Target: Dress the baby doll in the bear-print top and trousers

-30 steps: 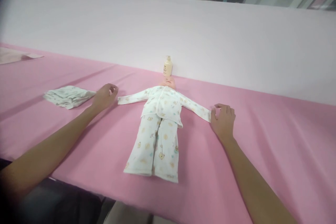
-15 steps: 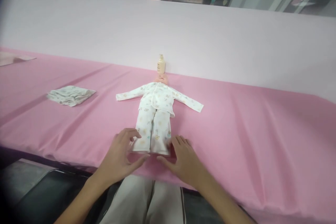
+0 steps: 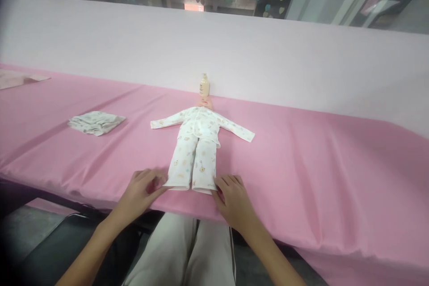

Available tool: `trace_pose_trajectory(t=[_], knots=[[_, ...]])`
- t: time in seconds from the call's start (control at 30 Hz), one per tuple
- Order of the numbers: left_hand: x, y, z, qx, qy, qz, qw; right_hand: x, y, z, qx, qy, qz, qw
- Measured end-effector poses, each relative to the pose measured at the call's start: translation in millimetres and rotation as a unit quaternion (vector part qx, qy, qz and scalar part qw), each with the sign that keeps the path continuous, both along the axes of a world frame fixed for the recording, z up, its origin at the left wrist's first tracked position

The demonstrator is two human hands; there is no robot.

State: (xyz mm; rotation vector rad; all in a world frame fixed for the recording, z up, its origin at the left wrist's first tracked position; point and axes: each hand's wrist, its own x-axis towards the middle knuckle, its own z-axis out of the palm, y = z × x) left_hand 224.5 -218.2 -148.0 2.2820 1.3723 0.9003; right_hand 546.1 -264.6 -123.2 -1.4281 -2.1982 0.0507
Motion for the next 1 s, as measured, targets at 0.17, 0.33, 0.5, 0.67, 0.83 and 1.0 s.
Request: trace_pose_trajectory(t=[0.17,0.33,0.5,0.67,0.83,1.0], knots=[[-12.4,-7.5,1.5,0.049,0.006,0.015,0.999,10.7,-6.2,3.6,0.054,-0.021,-0.009,0.998],[-10.4,-9.7,-1.0,0.074,0.040,0.006,0.996,13.3,-6.1,-7.1,0.057,-0.064,0.016,0.996],[-13.8,-14.1,8.0,0.034,0.040,-0.027,0.998,15.7,-11.1,-2.3,0.017,-0.044,0.032,0.998],[-10.6,1.8,39.4,-0.007,-0.043,-0.047,0.998,18.1,1.0,26.1,-0.031,0.052,0.000,0.998],[33.4,95.3,79.0,-0.017,-0.080,-0.076,0.994,-2.9,73.2,69.0,-0.127,0.124,-0.019,0.984],[77.8,211.6,103.5,-0.090,-0.057,-0.021,0.994,-24.1,192.3,83.6,-0.129,0.177,-0.053,0.974]])
